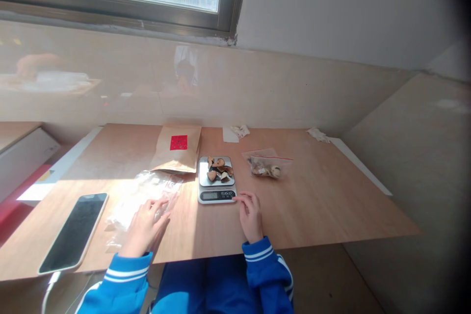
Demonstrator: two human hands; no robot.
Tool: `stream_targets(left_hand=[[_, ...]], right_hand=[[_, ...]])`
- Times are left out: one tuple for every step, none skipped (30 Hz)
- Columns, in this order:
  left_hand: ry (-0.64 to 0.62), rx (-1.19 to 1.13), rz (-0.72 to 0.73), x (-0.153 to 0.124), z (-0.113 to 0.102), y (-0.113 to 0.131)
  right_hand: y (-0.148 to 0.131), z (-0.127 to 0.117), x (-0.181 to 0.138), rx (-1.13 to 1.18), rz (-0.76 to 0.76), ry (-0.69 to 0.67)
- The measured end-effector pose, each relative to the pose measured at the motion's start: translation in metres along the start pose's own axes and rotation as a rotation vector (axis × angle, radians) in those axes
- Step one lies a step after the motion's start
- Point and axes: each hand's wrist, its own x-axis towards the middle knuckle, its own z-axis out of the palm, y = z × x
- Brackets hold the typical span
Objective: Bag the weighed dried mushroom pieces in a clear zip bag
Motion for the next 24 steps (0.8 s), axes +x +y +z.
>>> stream_targets(left_hand=[[0.007,-0.007,0.0,-0.002,0.003,-0.002],[0.016,-0.02,-0.001,-0.002,0.005,-0.003],[0.027,-0.038,-0.006,-0.002,0.007,-0.003],[0.039,-0.057,-0.011,-0.001,0.008,-0.002],[0.046,-0.078,-0.016,0.0,0.008,0.0],[0.051,-0.102,-0.023,0.0,0.008,0.004],[0.055,-0.129,-0.032,0.0,0.007,0.008],[0.06,-0.159,-0.041,-0.001,0.006,0.014],[0.067,-0.195,-0.047,-0.002,0.005,0.02],[0.08,-0.237,-0.05,-0.003,0.003,0.028],[0.098,-0.285,-0.043,-0.005,0.002,0.036],[0.12,-0.336,-0.031,-0.007,0.001,0.044],[0.142,-0.384,-0.019,-0.009,0.0,0.052],[0.164,-0.427,-0.001,-0.011,-0.001,0.059],[0.193,-0.459,0.011,-0.013,-0.001,0.066],[0.228,-0.477,0.021,-0.014,0.0,0.071],[0.262,-0.487,0.032,-0.016,0.0,0.075],[0.288,-0.49,0.043,-0.017,0.001,0.077],[0.303,-0.491,0.06,-0.018,0.002,0.078],[0.302,-0.491,0.081,-0.018,0.002,0.078],[0.285,-0.49,0.104,-0.019,0.003,0.077],[0.259,-0.485,0.131,-0.019,0.004,0.076],[0.229,-0.479,0.155,-0.018,0.005,0.074],[0.208,-0.471,0.175,-0.018,0.006,0.072]], right_hand=[[-0.004,0.002,-0.001,0.018,0.005,-0.021],[-0.008,0.005,-0.003,0.039,0.008,-0.047],[-0.013,0.008,-0.005,0.063,0.008,-0.078],[-0.018,0.011,-0.007,0.092,0.004,-0.114],[-0.025,0.015,-0.009,0.124,-0.002,-0.151],[-0.032,0.019,-0.011,0.157,-0.008,-0.187],[-0.039,0.024,-0.014,0.19,-0.016,-0.223],[-0.047,0.029,-0.017,0.218,-0.02,-0.256],[-0.056,0.035,-0.02,0.24,-0.018,-0.285],[-0.064,0.04,-0.024,0.257,-0.006,-0.308],[-0.071,0.046,-0.027,0.27,0.023,-0.321],[-0.079,0.052,-0.03,0.282,0.067,-0.324],[-0.086,0.057,-0.033,0.297,0.123,-0.324],[-0.091,0.061,-0.035,0.324,0.186,-0.331],[-0.096,0.064,-0.036,0.359,0.248,-0.349],[-0.101,0.066,-0.036,0.399,0.301,-0.379],[-0.104,0.067,-0.036,0.439,0.339,-0.414],[-0.106,0.068,-0.034,0.473,0.363,-0.44],[-0.108,0.067,-0.032,0.498,0.374,-0.45],[-0.109,0.067,-0.029,0.511,0.375,-0.445],[-0.109,0.066,-0.026,0.515,0.368,-0.432],[-0.109,0.065,-0.023,0.514,0.356,-0.418],[-0.109,0.064,-0.02,0.51,0.338,-0.407],[-0.109,0.063,-0.016,0.502,0.311,-0.401]])
